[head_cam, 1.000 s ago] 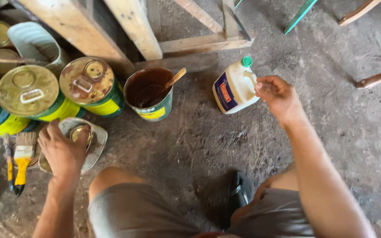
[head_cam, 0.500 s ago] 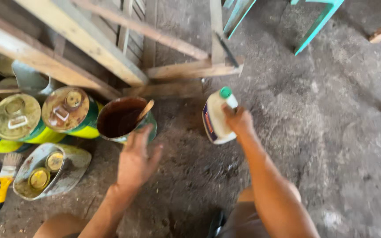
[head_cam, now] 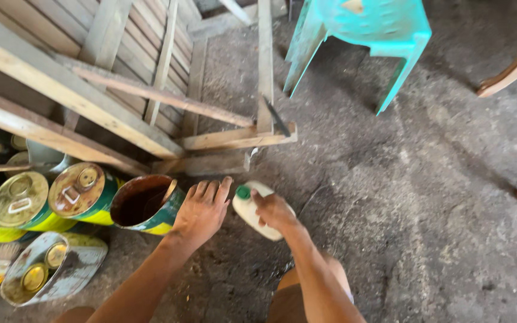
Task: The person mixes liquid stains by pouring a dark liquid into a larger container, stirring with a wooden stick, and then adding components from small jars and a large white jug.
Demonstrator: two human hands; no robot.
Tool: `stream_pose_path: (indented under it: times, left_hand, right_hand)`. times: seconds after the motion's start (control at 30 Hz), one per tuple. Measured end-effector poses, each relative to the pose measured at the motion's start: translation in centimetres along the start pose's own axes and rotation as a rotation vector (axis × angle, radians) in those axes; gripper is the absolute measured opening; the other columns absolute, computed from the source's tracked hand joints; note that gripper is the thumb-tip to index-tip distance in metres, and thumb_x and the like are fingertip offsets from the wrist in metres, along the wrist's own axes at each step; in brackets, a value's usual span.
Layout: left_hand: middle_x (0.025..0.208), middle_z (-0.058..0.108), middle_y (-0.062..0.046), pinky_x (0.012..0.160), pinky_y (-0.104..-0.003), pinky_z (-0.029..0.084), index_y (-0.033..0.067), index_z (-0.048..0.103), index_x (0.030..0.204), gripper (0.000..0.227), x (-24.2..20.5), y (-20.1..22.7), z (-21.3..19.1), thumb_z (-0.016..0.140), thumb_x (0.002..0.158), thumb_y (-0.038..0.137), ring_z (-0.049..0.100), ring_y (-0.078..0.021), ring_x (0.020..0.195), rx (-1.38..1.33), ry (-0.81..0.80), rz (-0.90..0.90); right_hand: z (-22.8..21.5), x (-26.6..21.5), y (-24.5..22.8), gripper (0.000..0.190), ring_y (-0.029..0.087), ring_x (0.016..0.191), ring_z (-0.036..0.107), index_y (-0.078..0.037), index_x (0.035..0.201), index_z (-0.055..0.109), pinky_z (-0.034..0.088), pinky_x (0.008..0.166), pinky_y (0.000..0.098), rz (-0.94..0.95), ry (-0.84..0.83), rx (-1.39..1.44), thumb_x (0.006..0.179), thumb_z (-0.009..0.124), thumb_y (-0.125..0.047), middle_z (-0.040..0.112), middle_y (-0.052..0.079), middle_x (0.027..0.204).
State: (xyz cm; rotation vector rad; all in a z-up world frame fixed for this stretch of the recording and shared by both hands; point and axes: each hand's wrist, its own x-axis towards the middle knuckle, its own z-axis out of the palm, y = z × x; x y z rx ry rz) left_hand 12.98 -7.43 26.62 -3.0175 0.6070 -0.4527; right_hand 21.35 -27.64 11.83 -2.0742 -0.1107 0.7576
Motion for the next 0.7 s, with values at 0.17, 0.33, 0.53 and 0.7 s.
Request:
stream_pose_path:
  times: [0.17, 0.33, 0.53, 0.7]
  left_hand:
    - [0.103, 0.065, -0.015, 0.084, -0.045, 0.048, -0.0005, 0.047, 0.141, 0.067, 0.7, 1.5, 1.5, 0.062, 0.091, 0.040, 0.059, -0.0316, 0.098, 0.098, -0.111, 0.150]
    - [0.100, 0.066, -0.016, 0.082, -0.045, 0.046, 0.0010, 0.043, 0.144, 0.073, 1.6, 1.8, 3.5, 0.057, 0.095, 0.054, 0.057, -0.0322, 0.099, 0.032, -0.275, 0.200]
    - [0.097, 0.069, -0.017, 0.085, -0.044, 0.046, 0.0003, 0.042, 0.143, 0.072, 1.7, 1.3, 6.6, 0.051, 0.097, 0.056, 0.057, -0.0320, 0.102, 0.046, -0.240, 0.254]
    - [0.089, 0.071, -0.015, 0.087, -0.044, 0.045, -0.0002, 0.043, 0.143, 0.065, 3.6, 0.9, 7.6, 0.047, 0.103, 0.052, 0.057, -0.0302, 0.101, 0.022, -0.355, 0.358]
  right_hand:
    - [-4.4, -4.2, -1.9, 0.069, 0.023, 0.056, 0.070, -0.004, 0.087, 0.067, 0.055, 0.065, 0.0387, -0.082, -0.186, 0.091, 0.099, 0.035, -0.064, 0.070, 0.009, 0.063]
    - [-5.6, -4.1, -3.1, 0.086, 0.017, 0.052, 0.065, 0.004, 0.084, 0.075, 0.053, 0.060, 0.0346, -0.119, -0.212, 0.006, 0.099, 0.034, -0.070, 0.068, 0.014, 0.056]
    - [-5.7, -3.8, -1.8, 0.093, 0.015, 0.044, 0.056, 0.001, 0.086, 0.074, 0.046, 0.047, 0.0361, -0.109, -0.234, 0.131, 0.095, 0.024, -0.076, 0.068, 0.009, 0.057]
    - [-5.6, -4.8, -2.2, 0.090, 0.017, 0.046, 0.056, -0.005, 0.090, 0.076, 0.049, 0.050, 0.0358, -0.093, -0.131, 0.098, 0.092, 0.022, -0.077, 0.065, 0.009, 0.054]
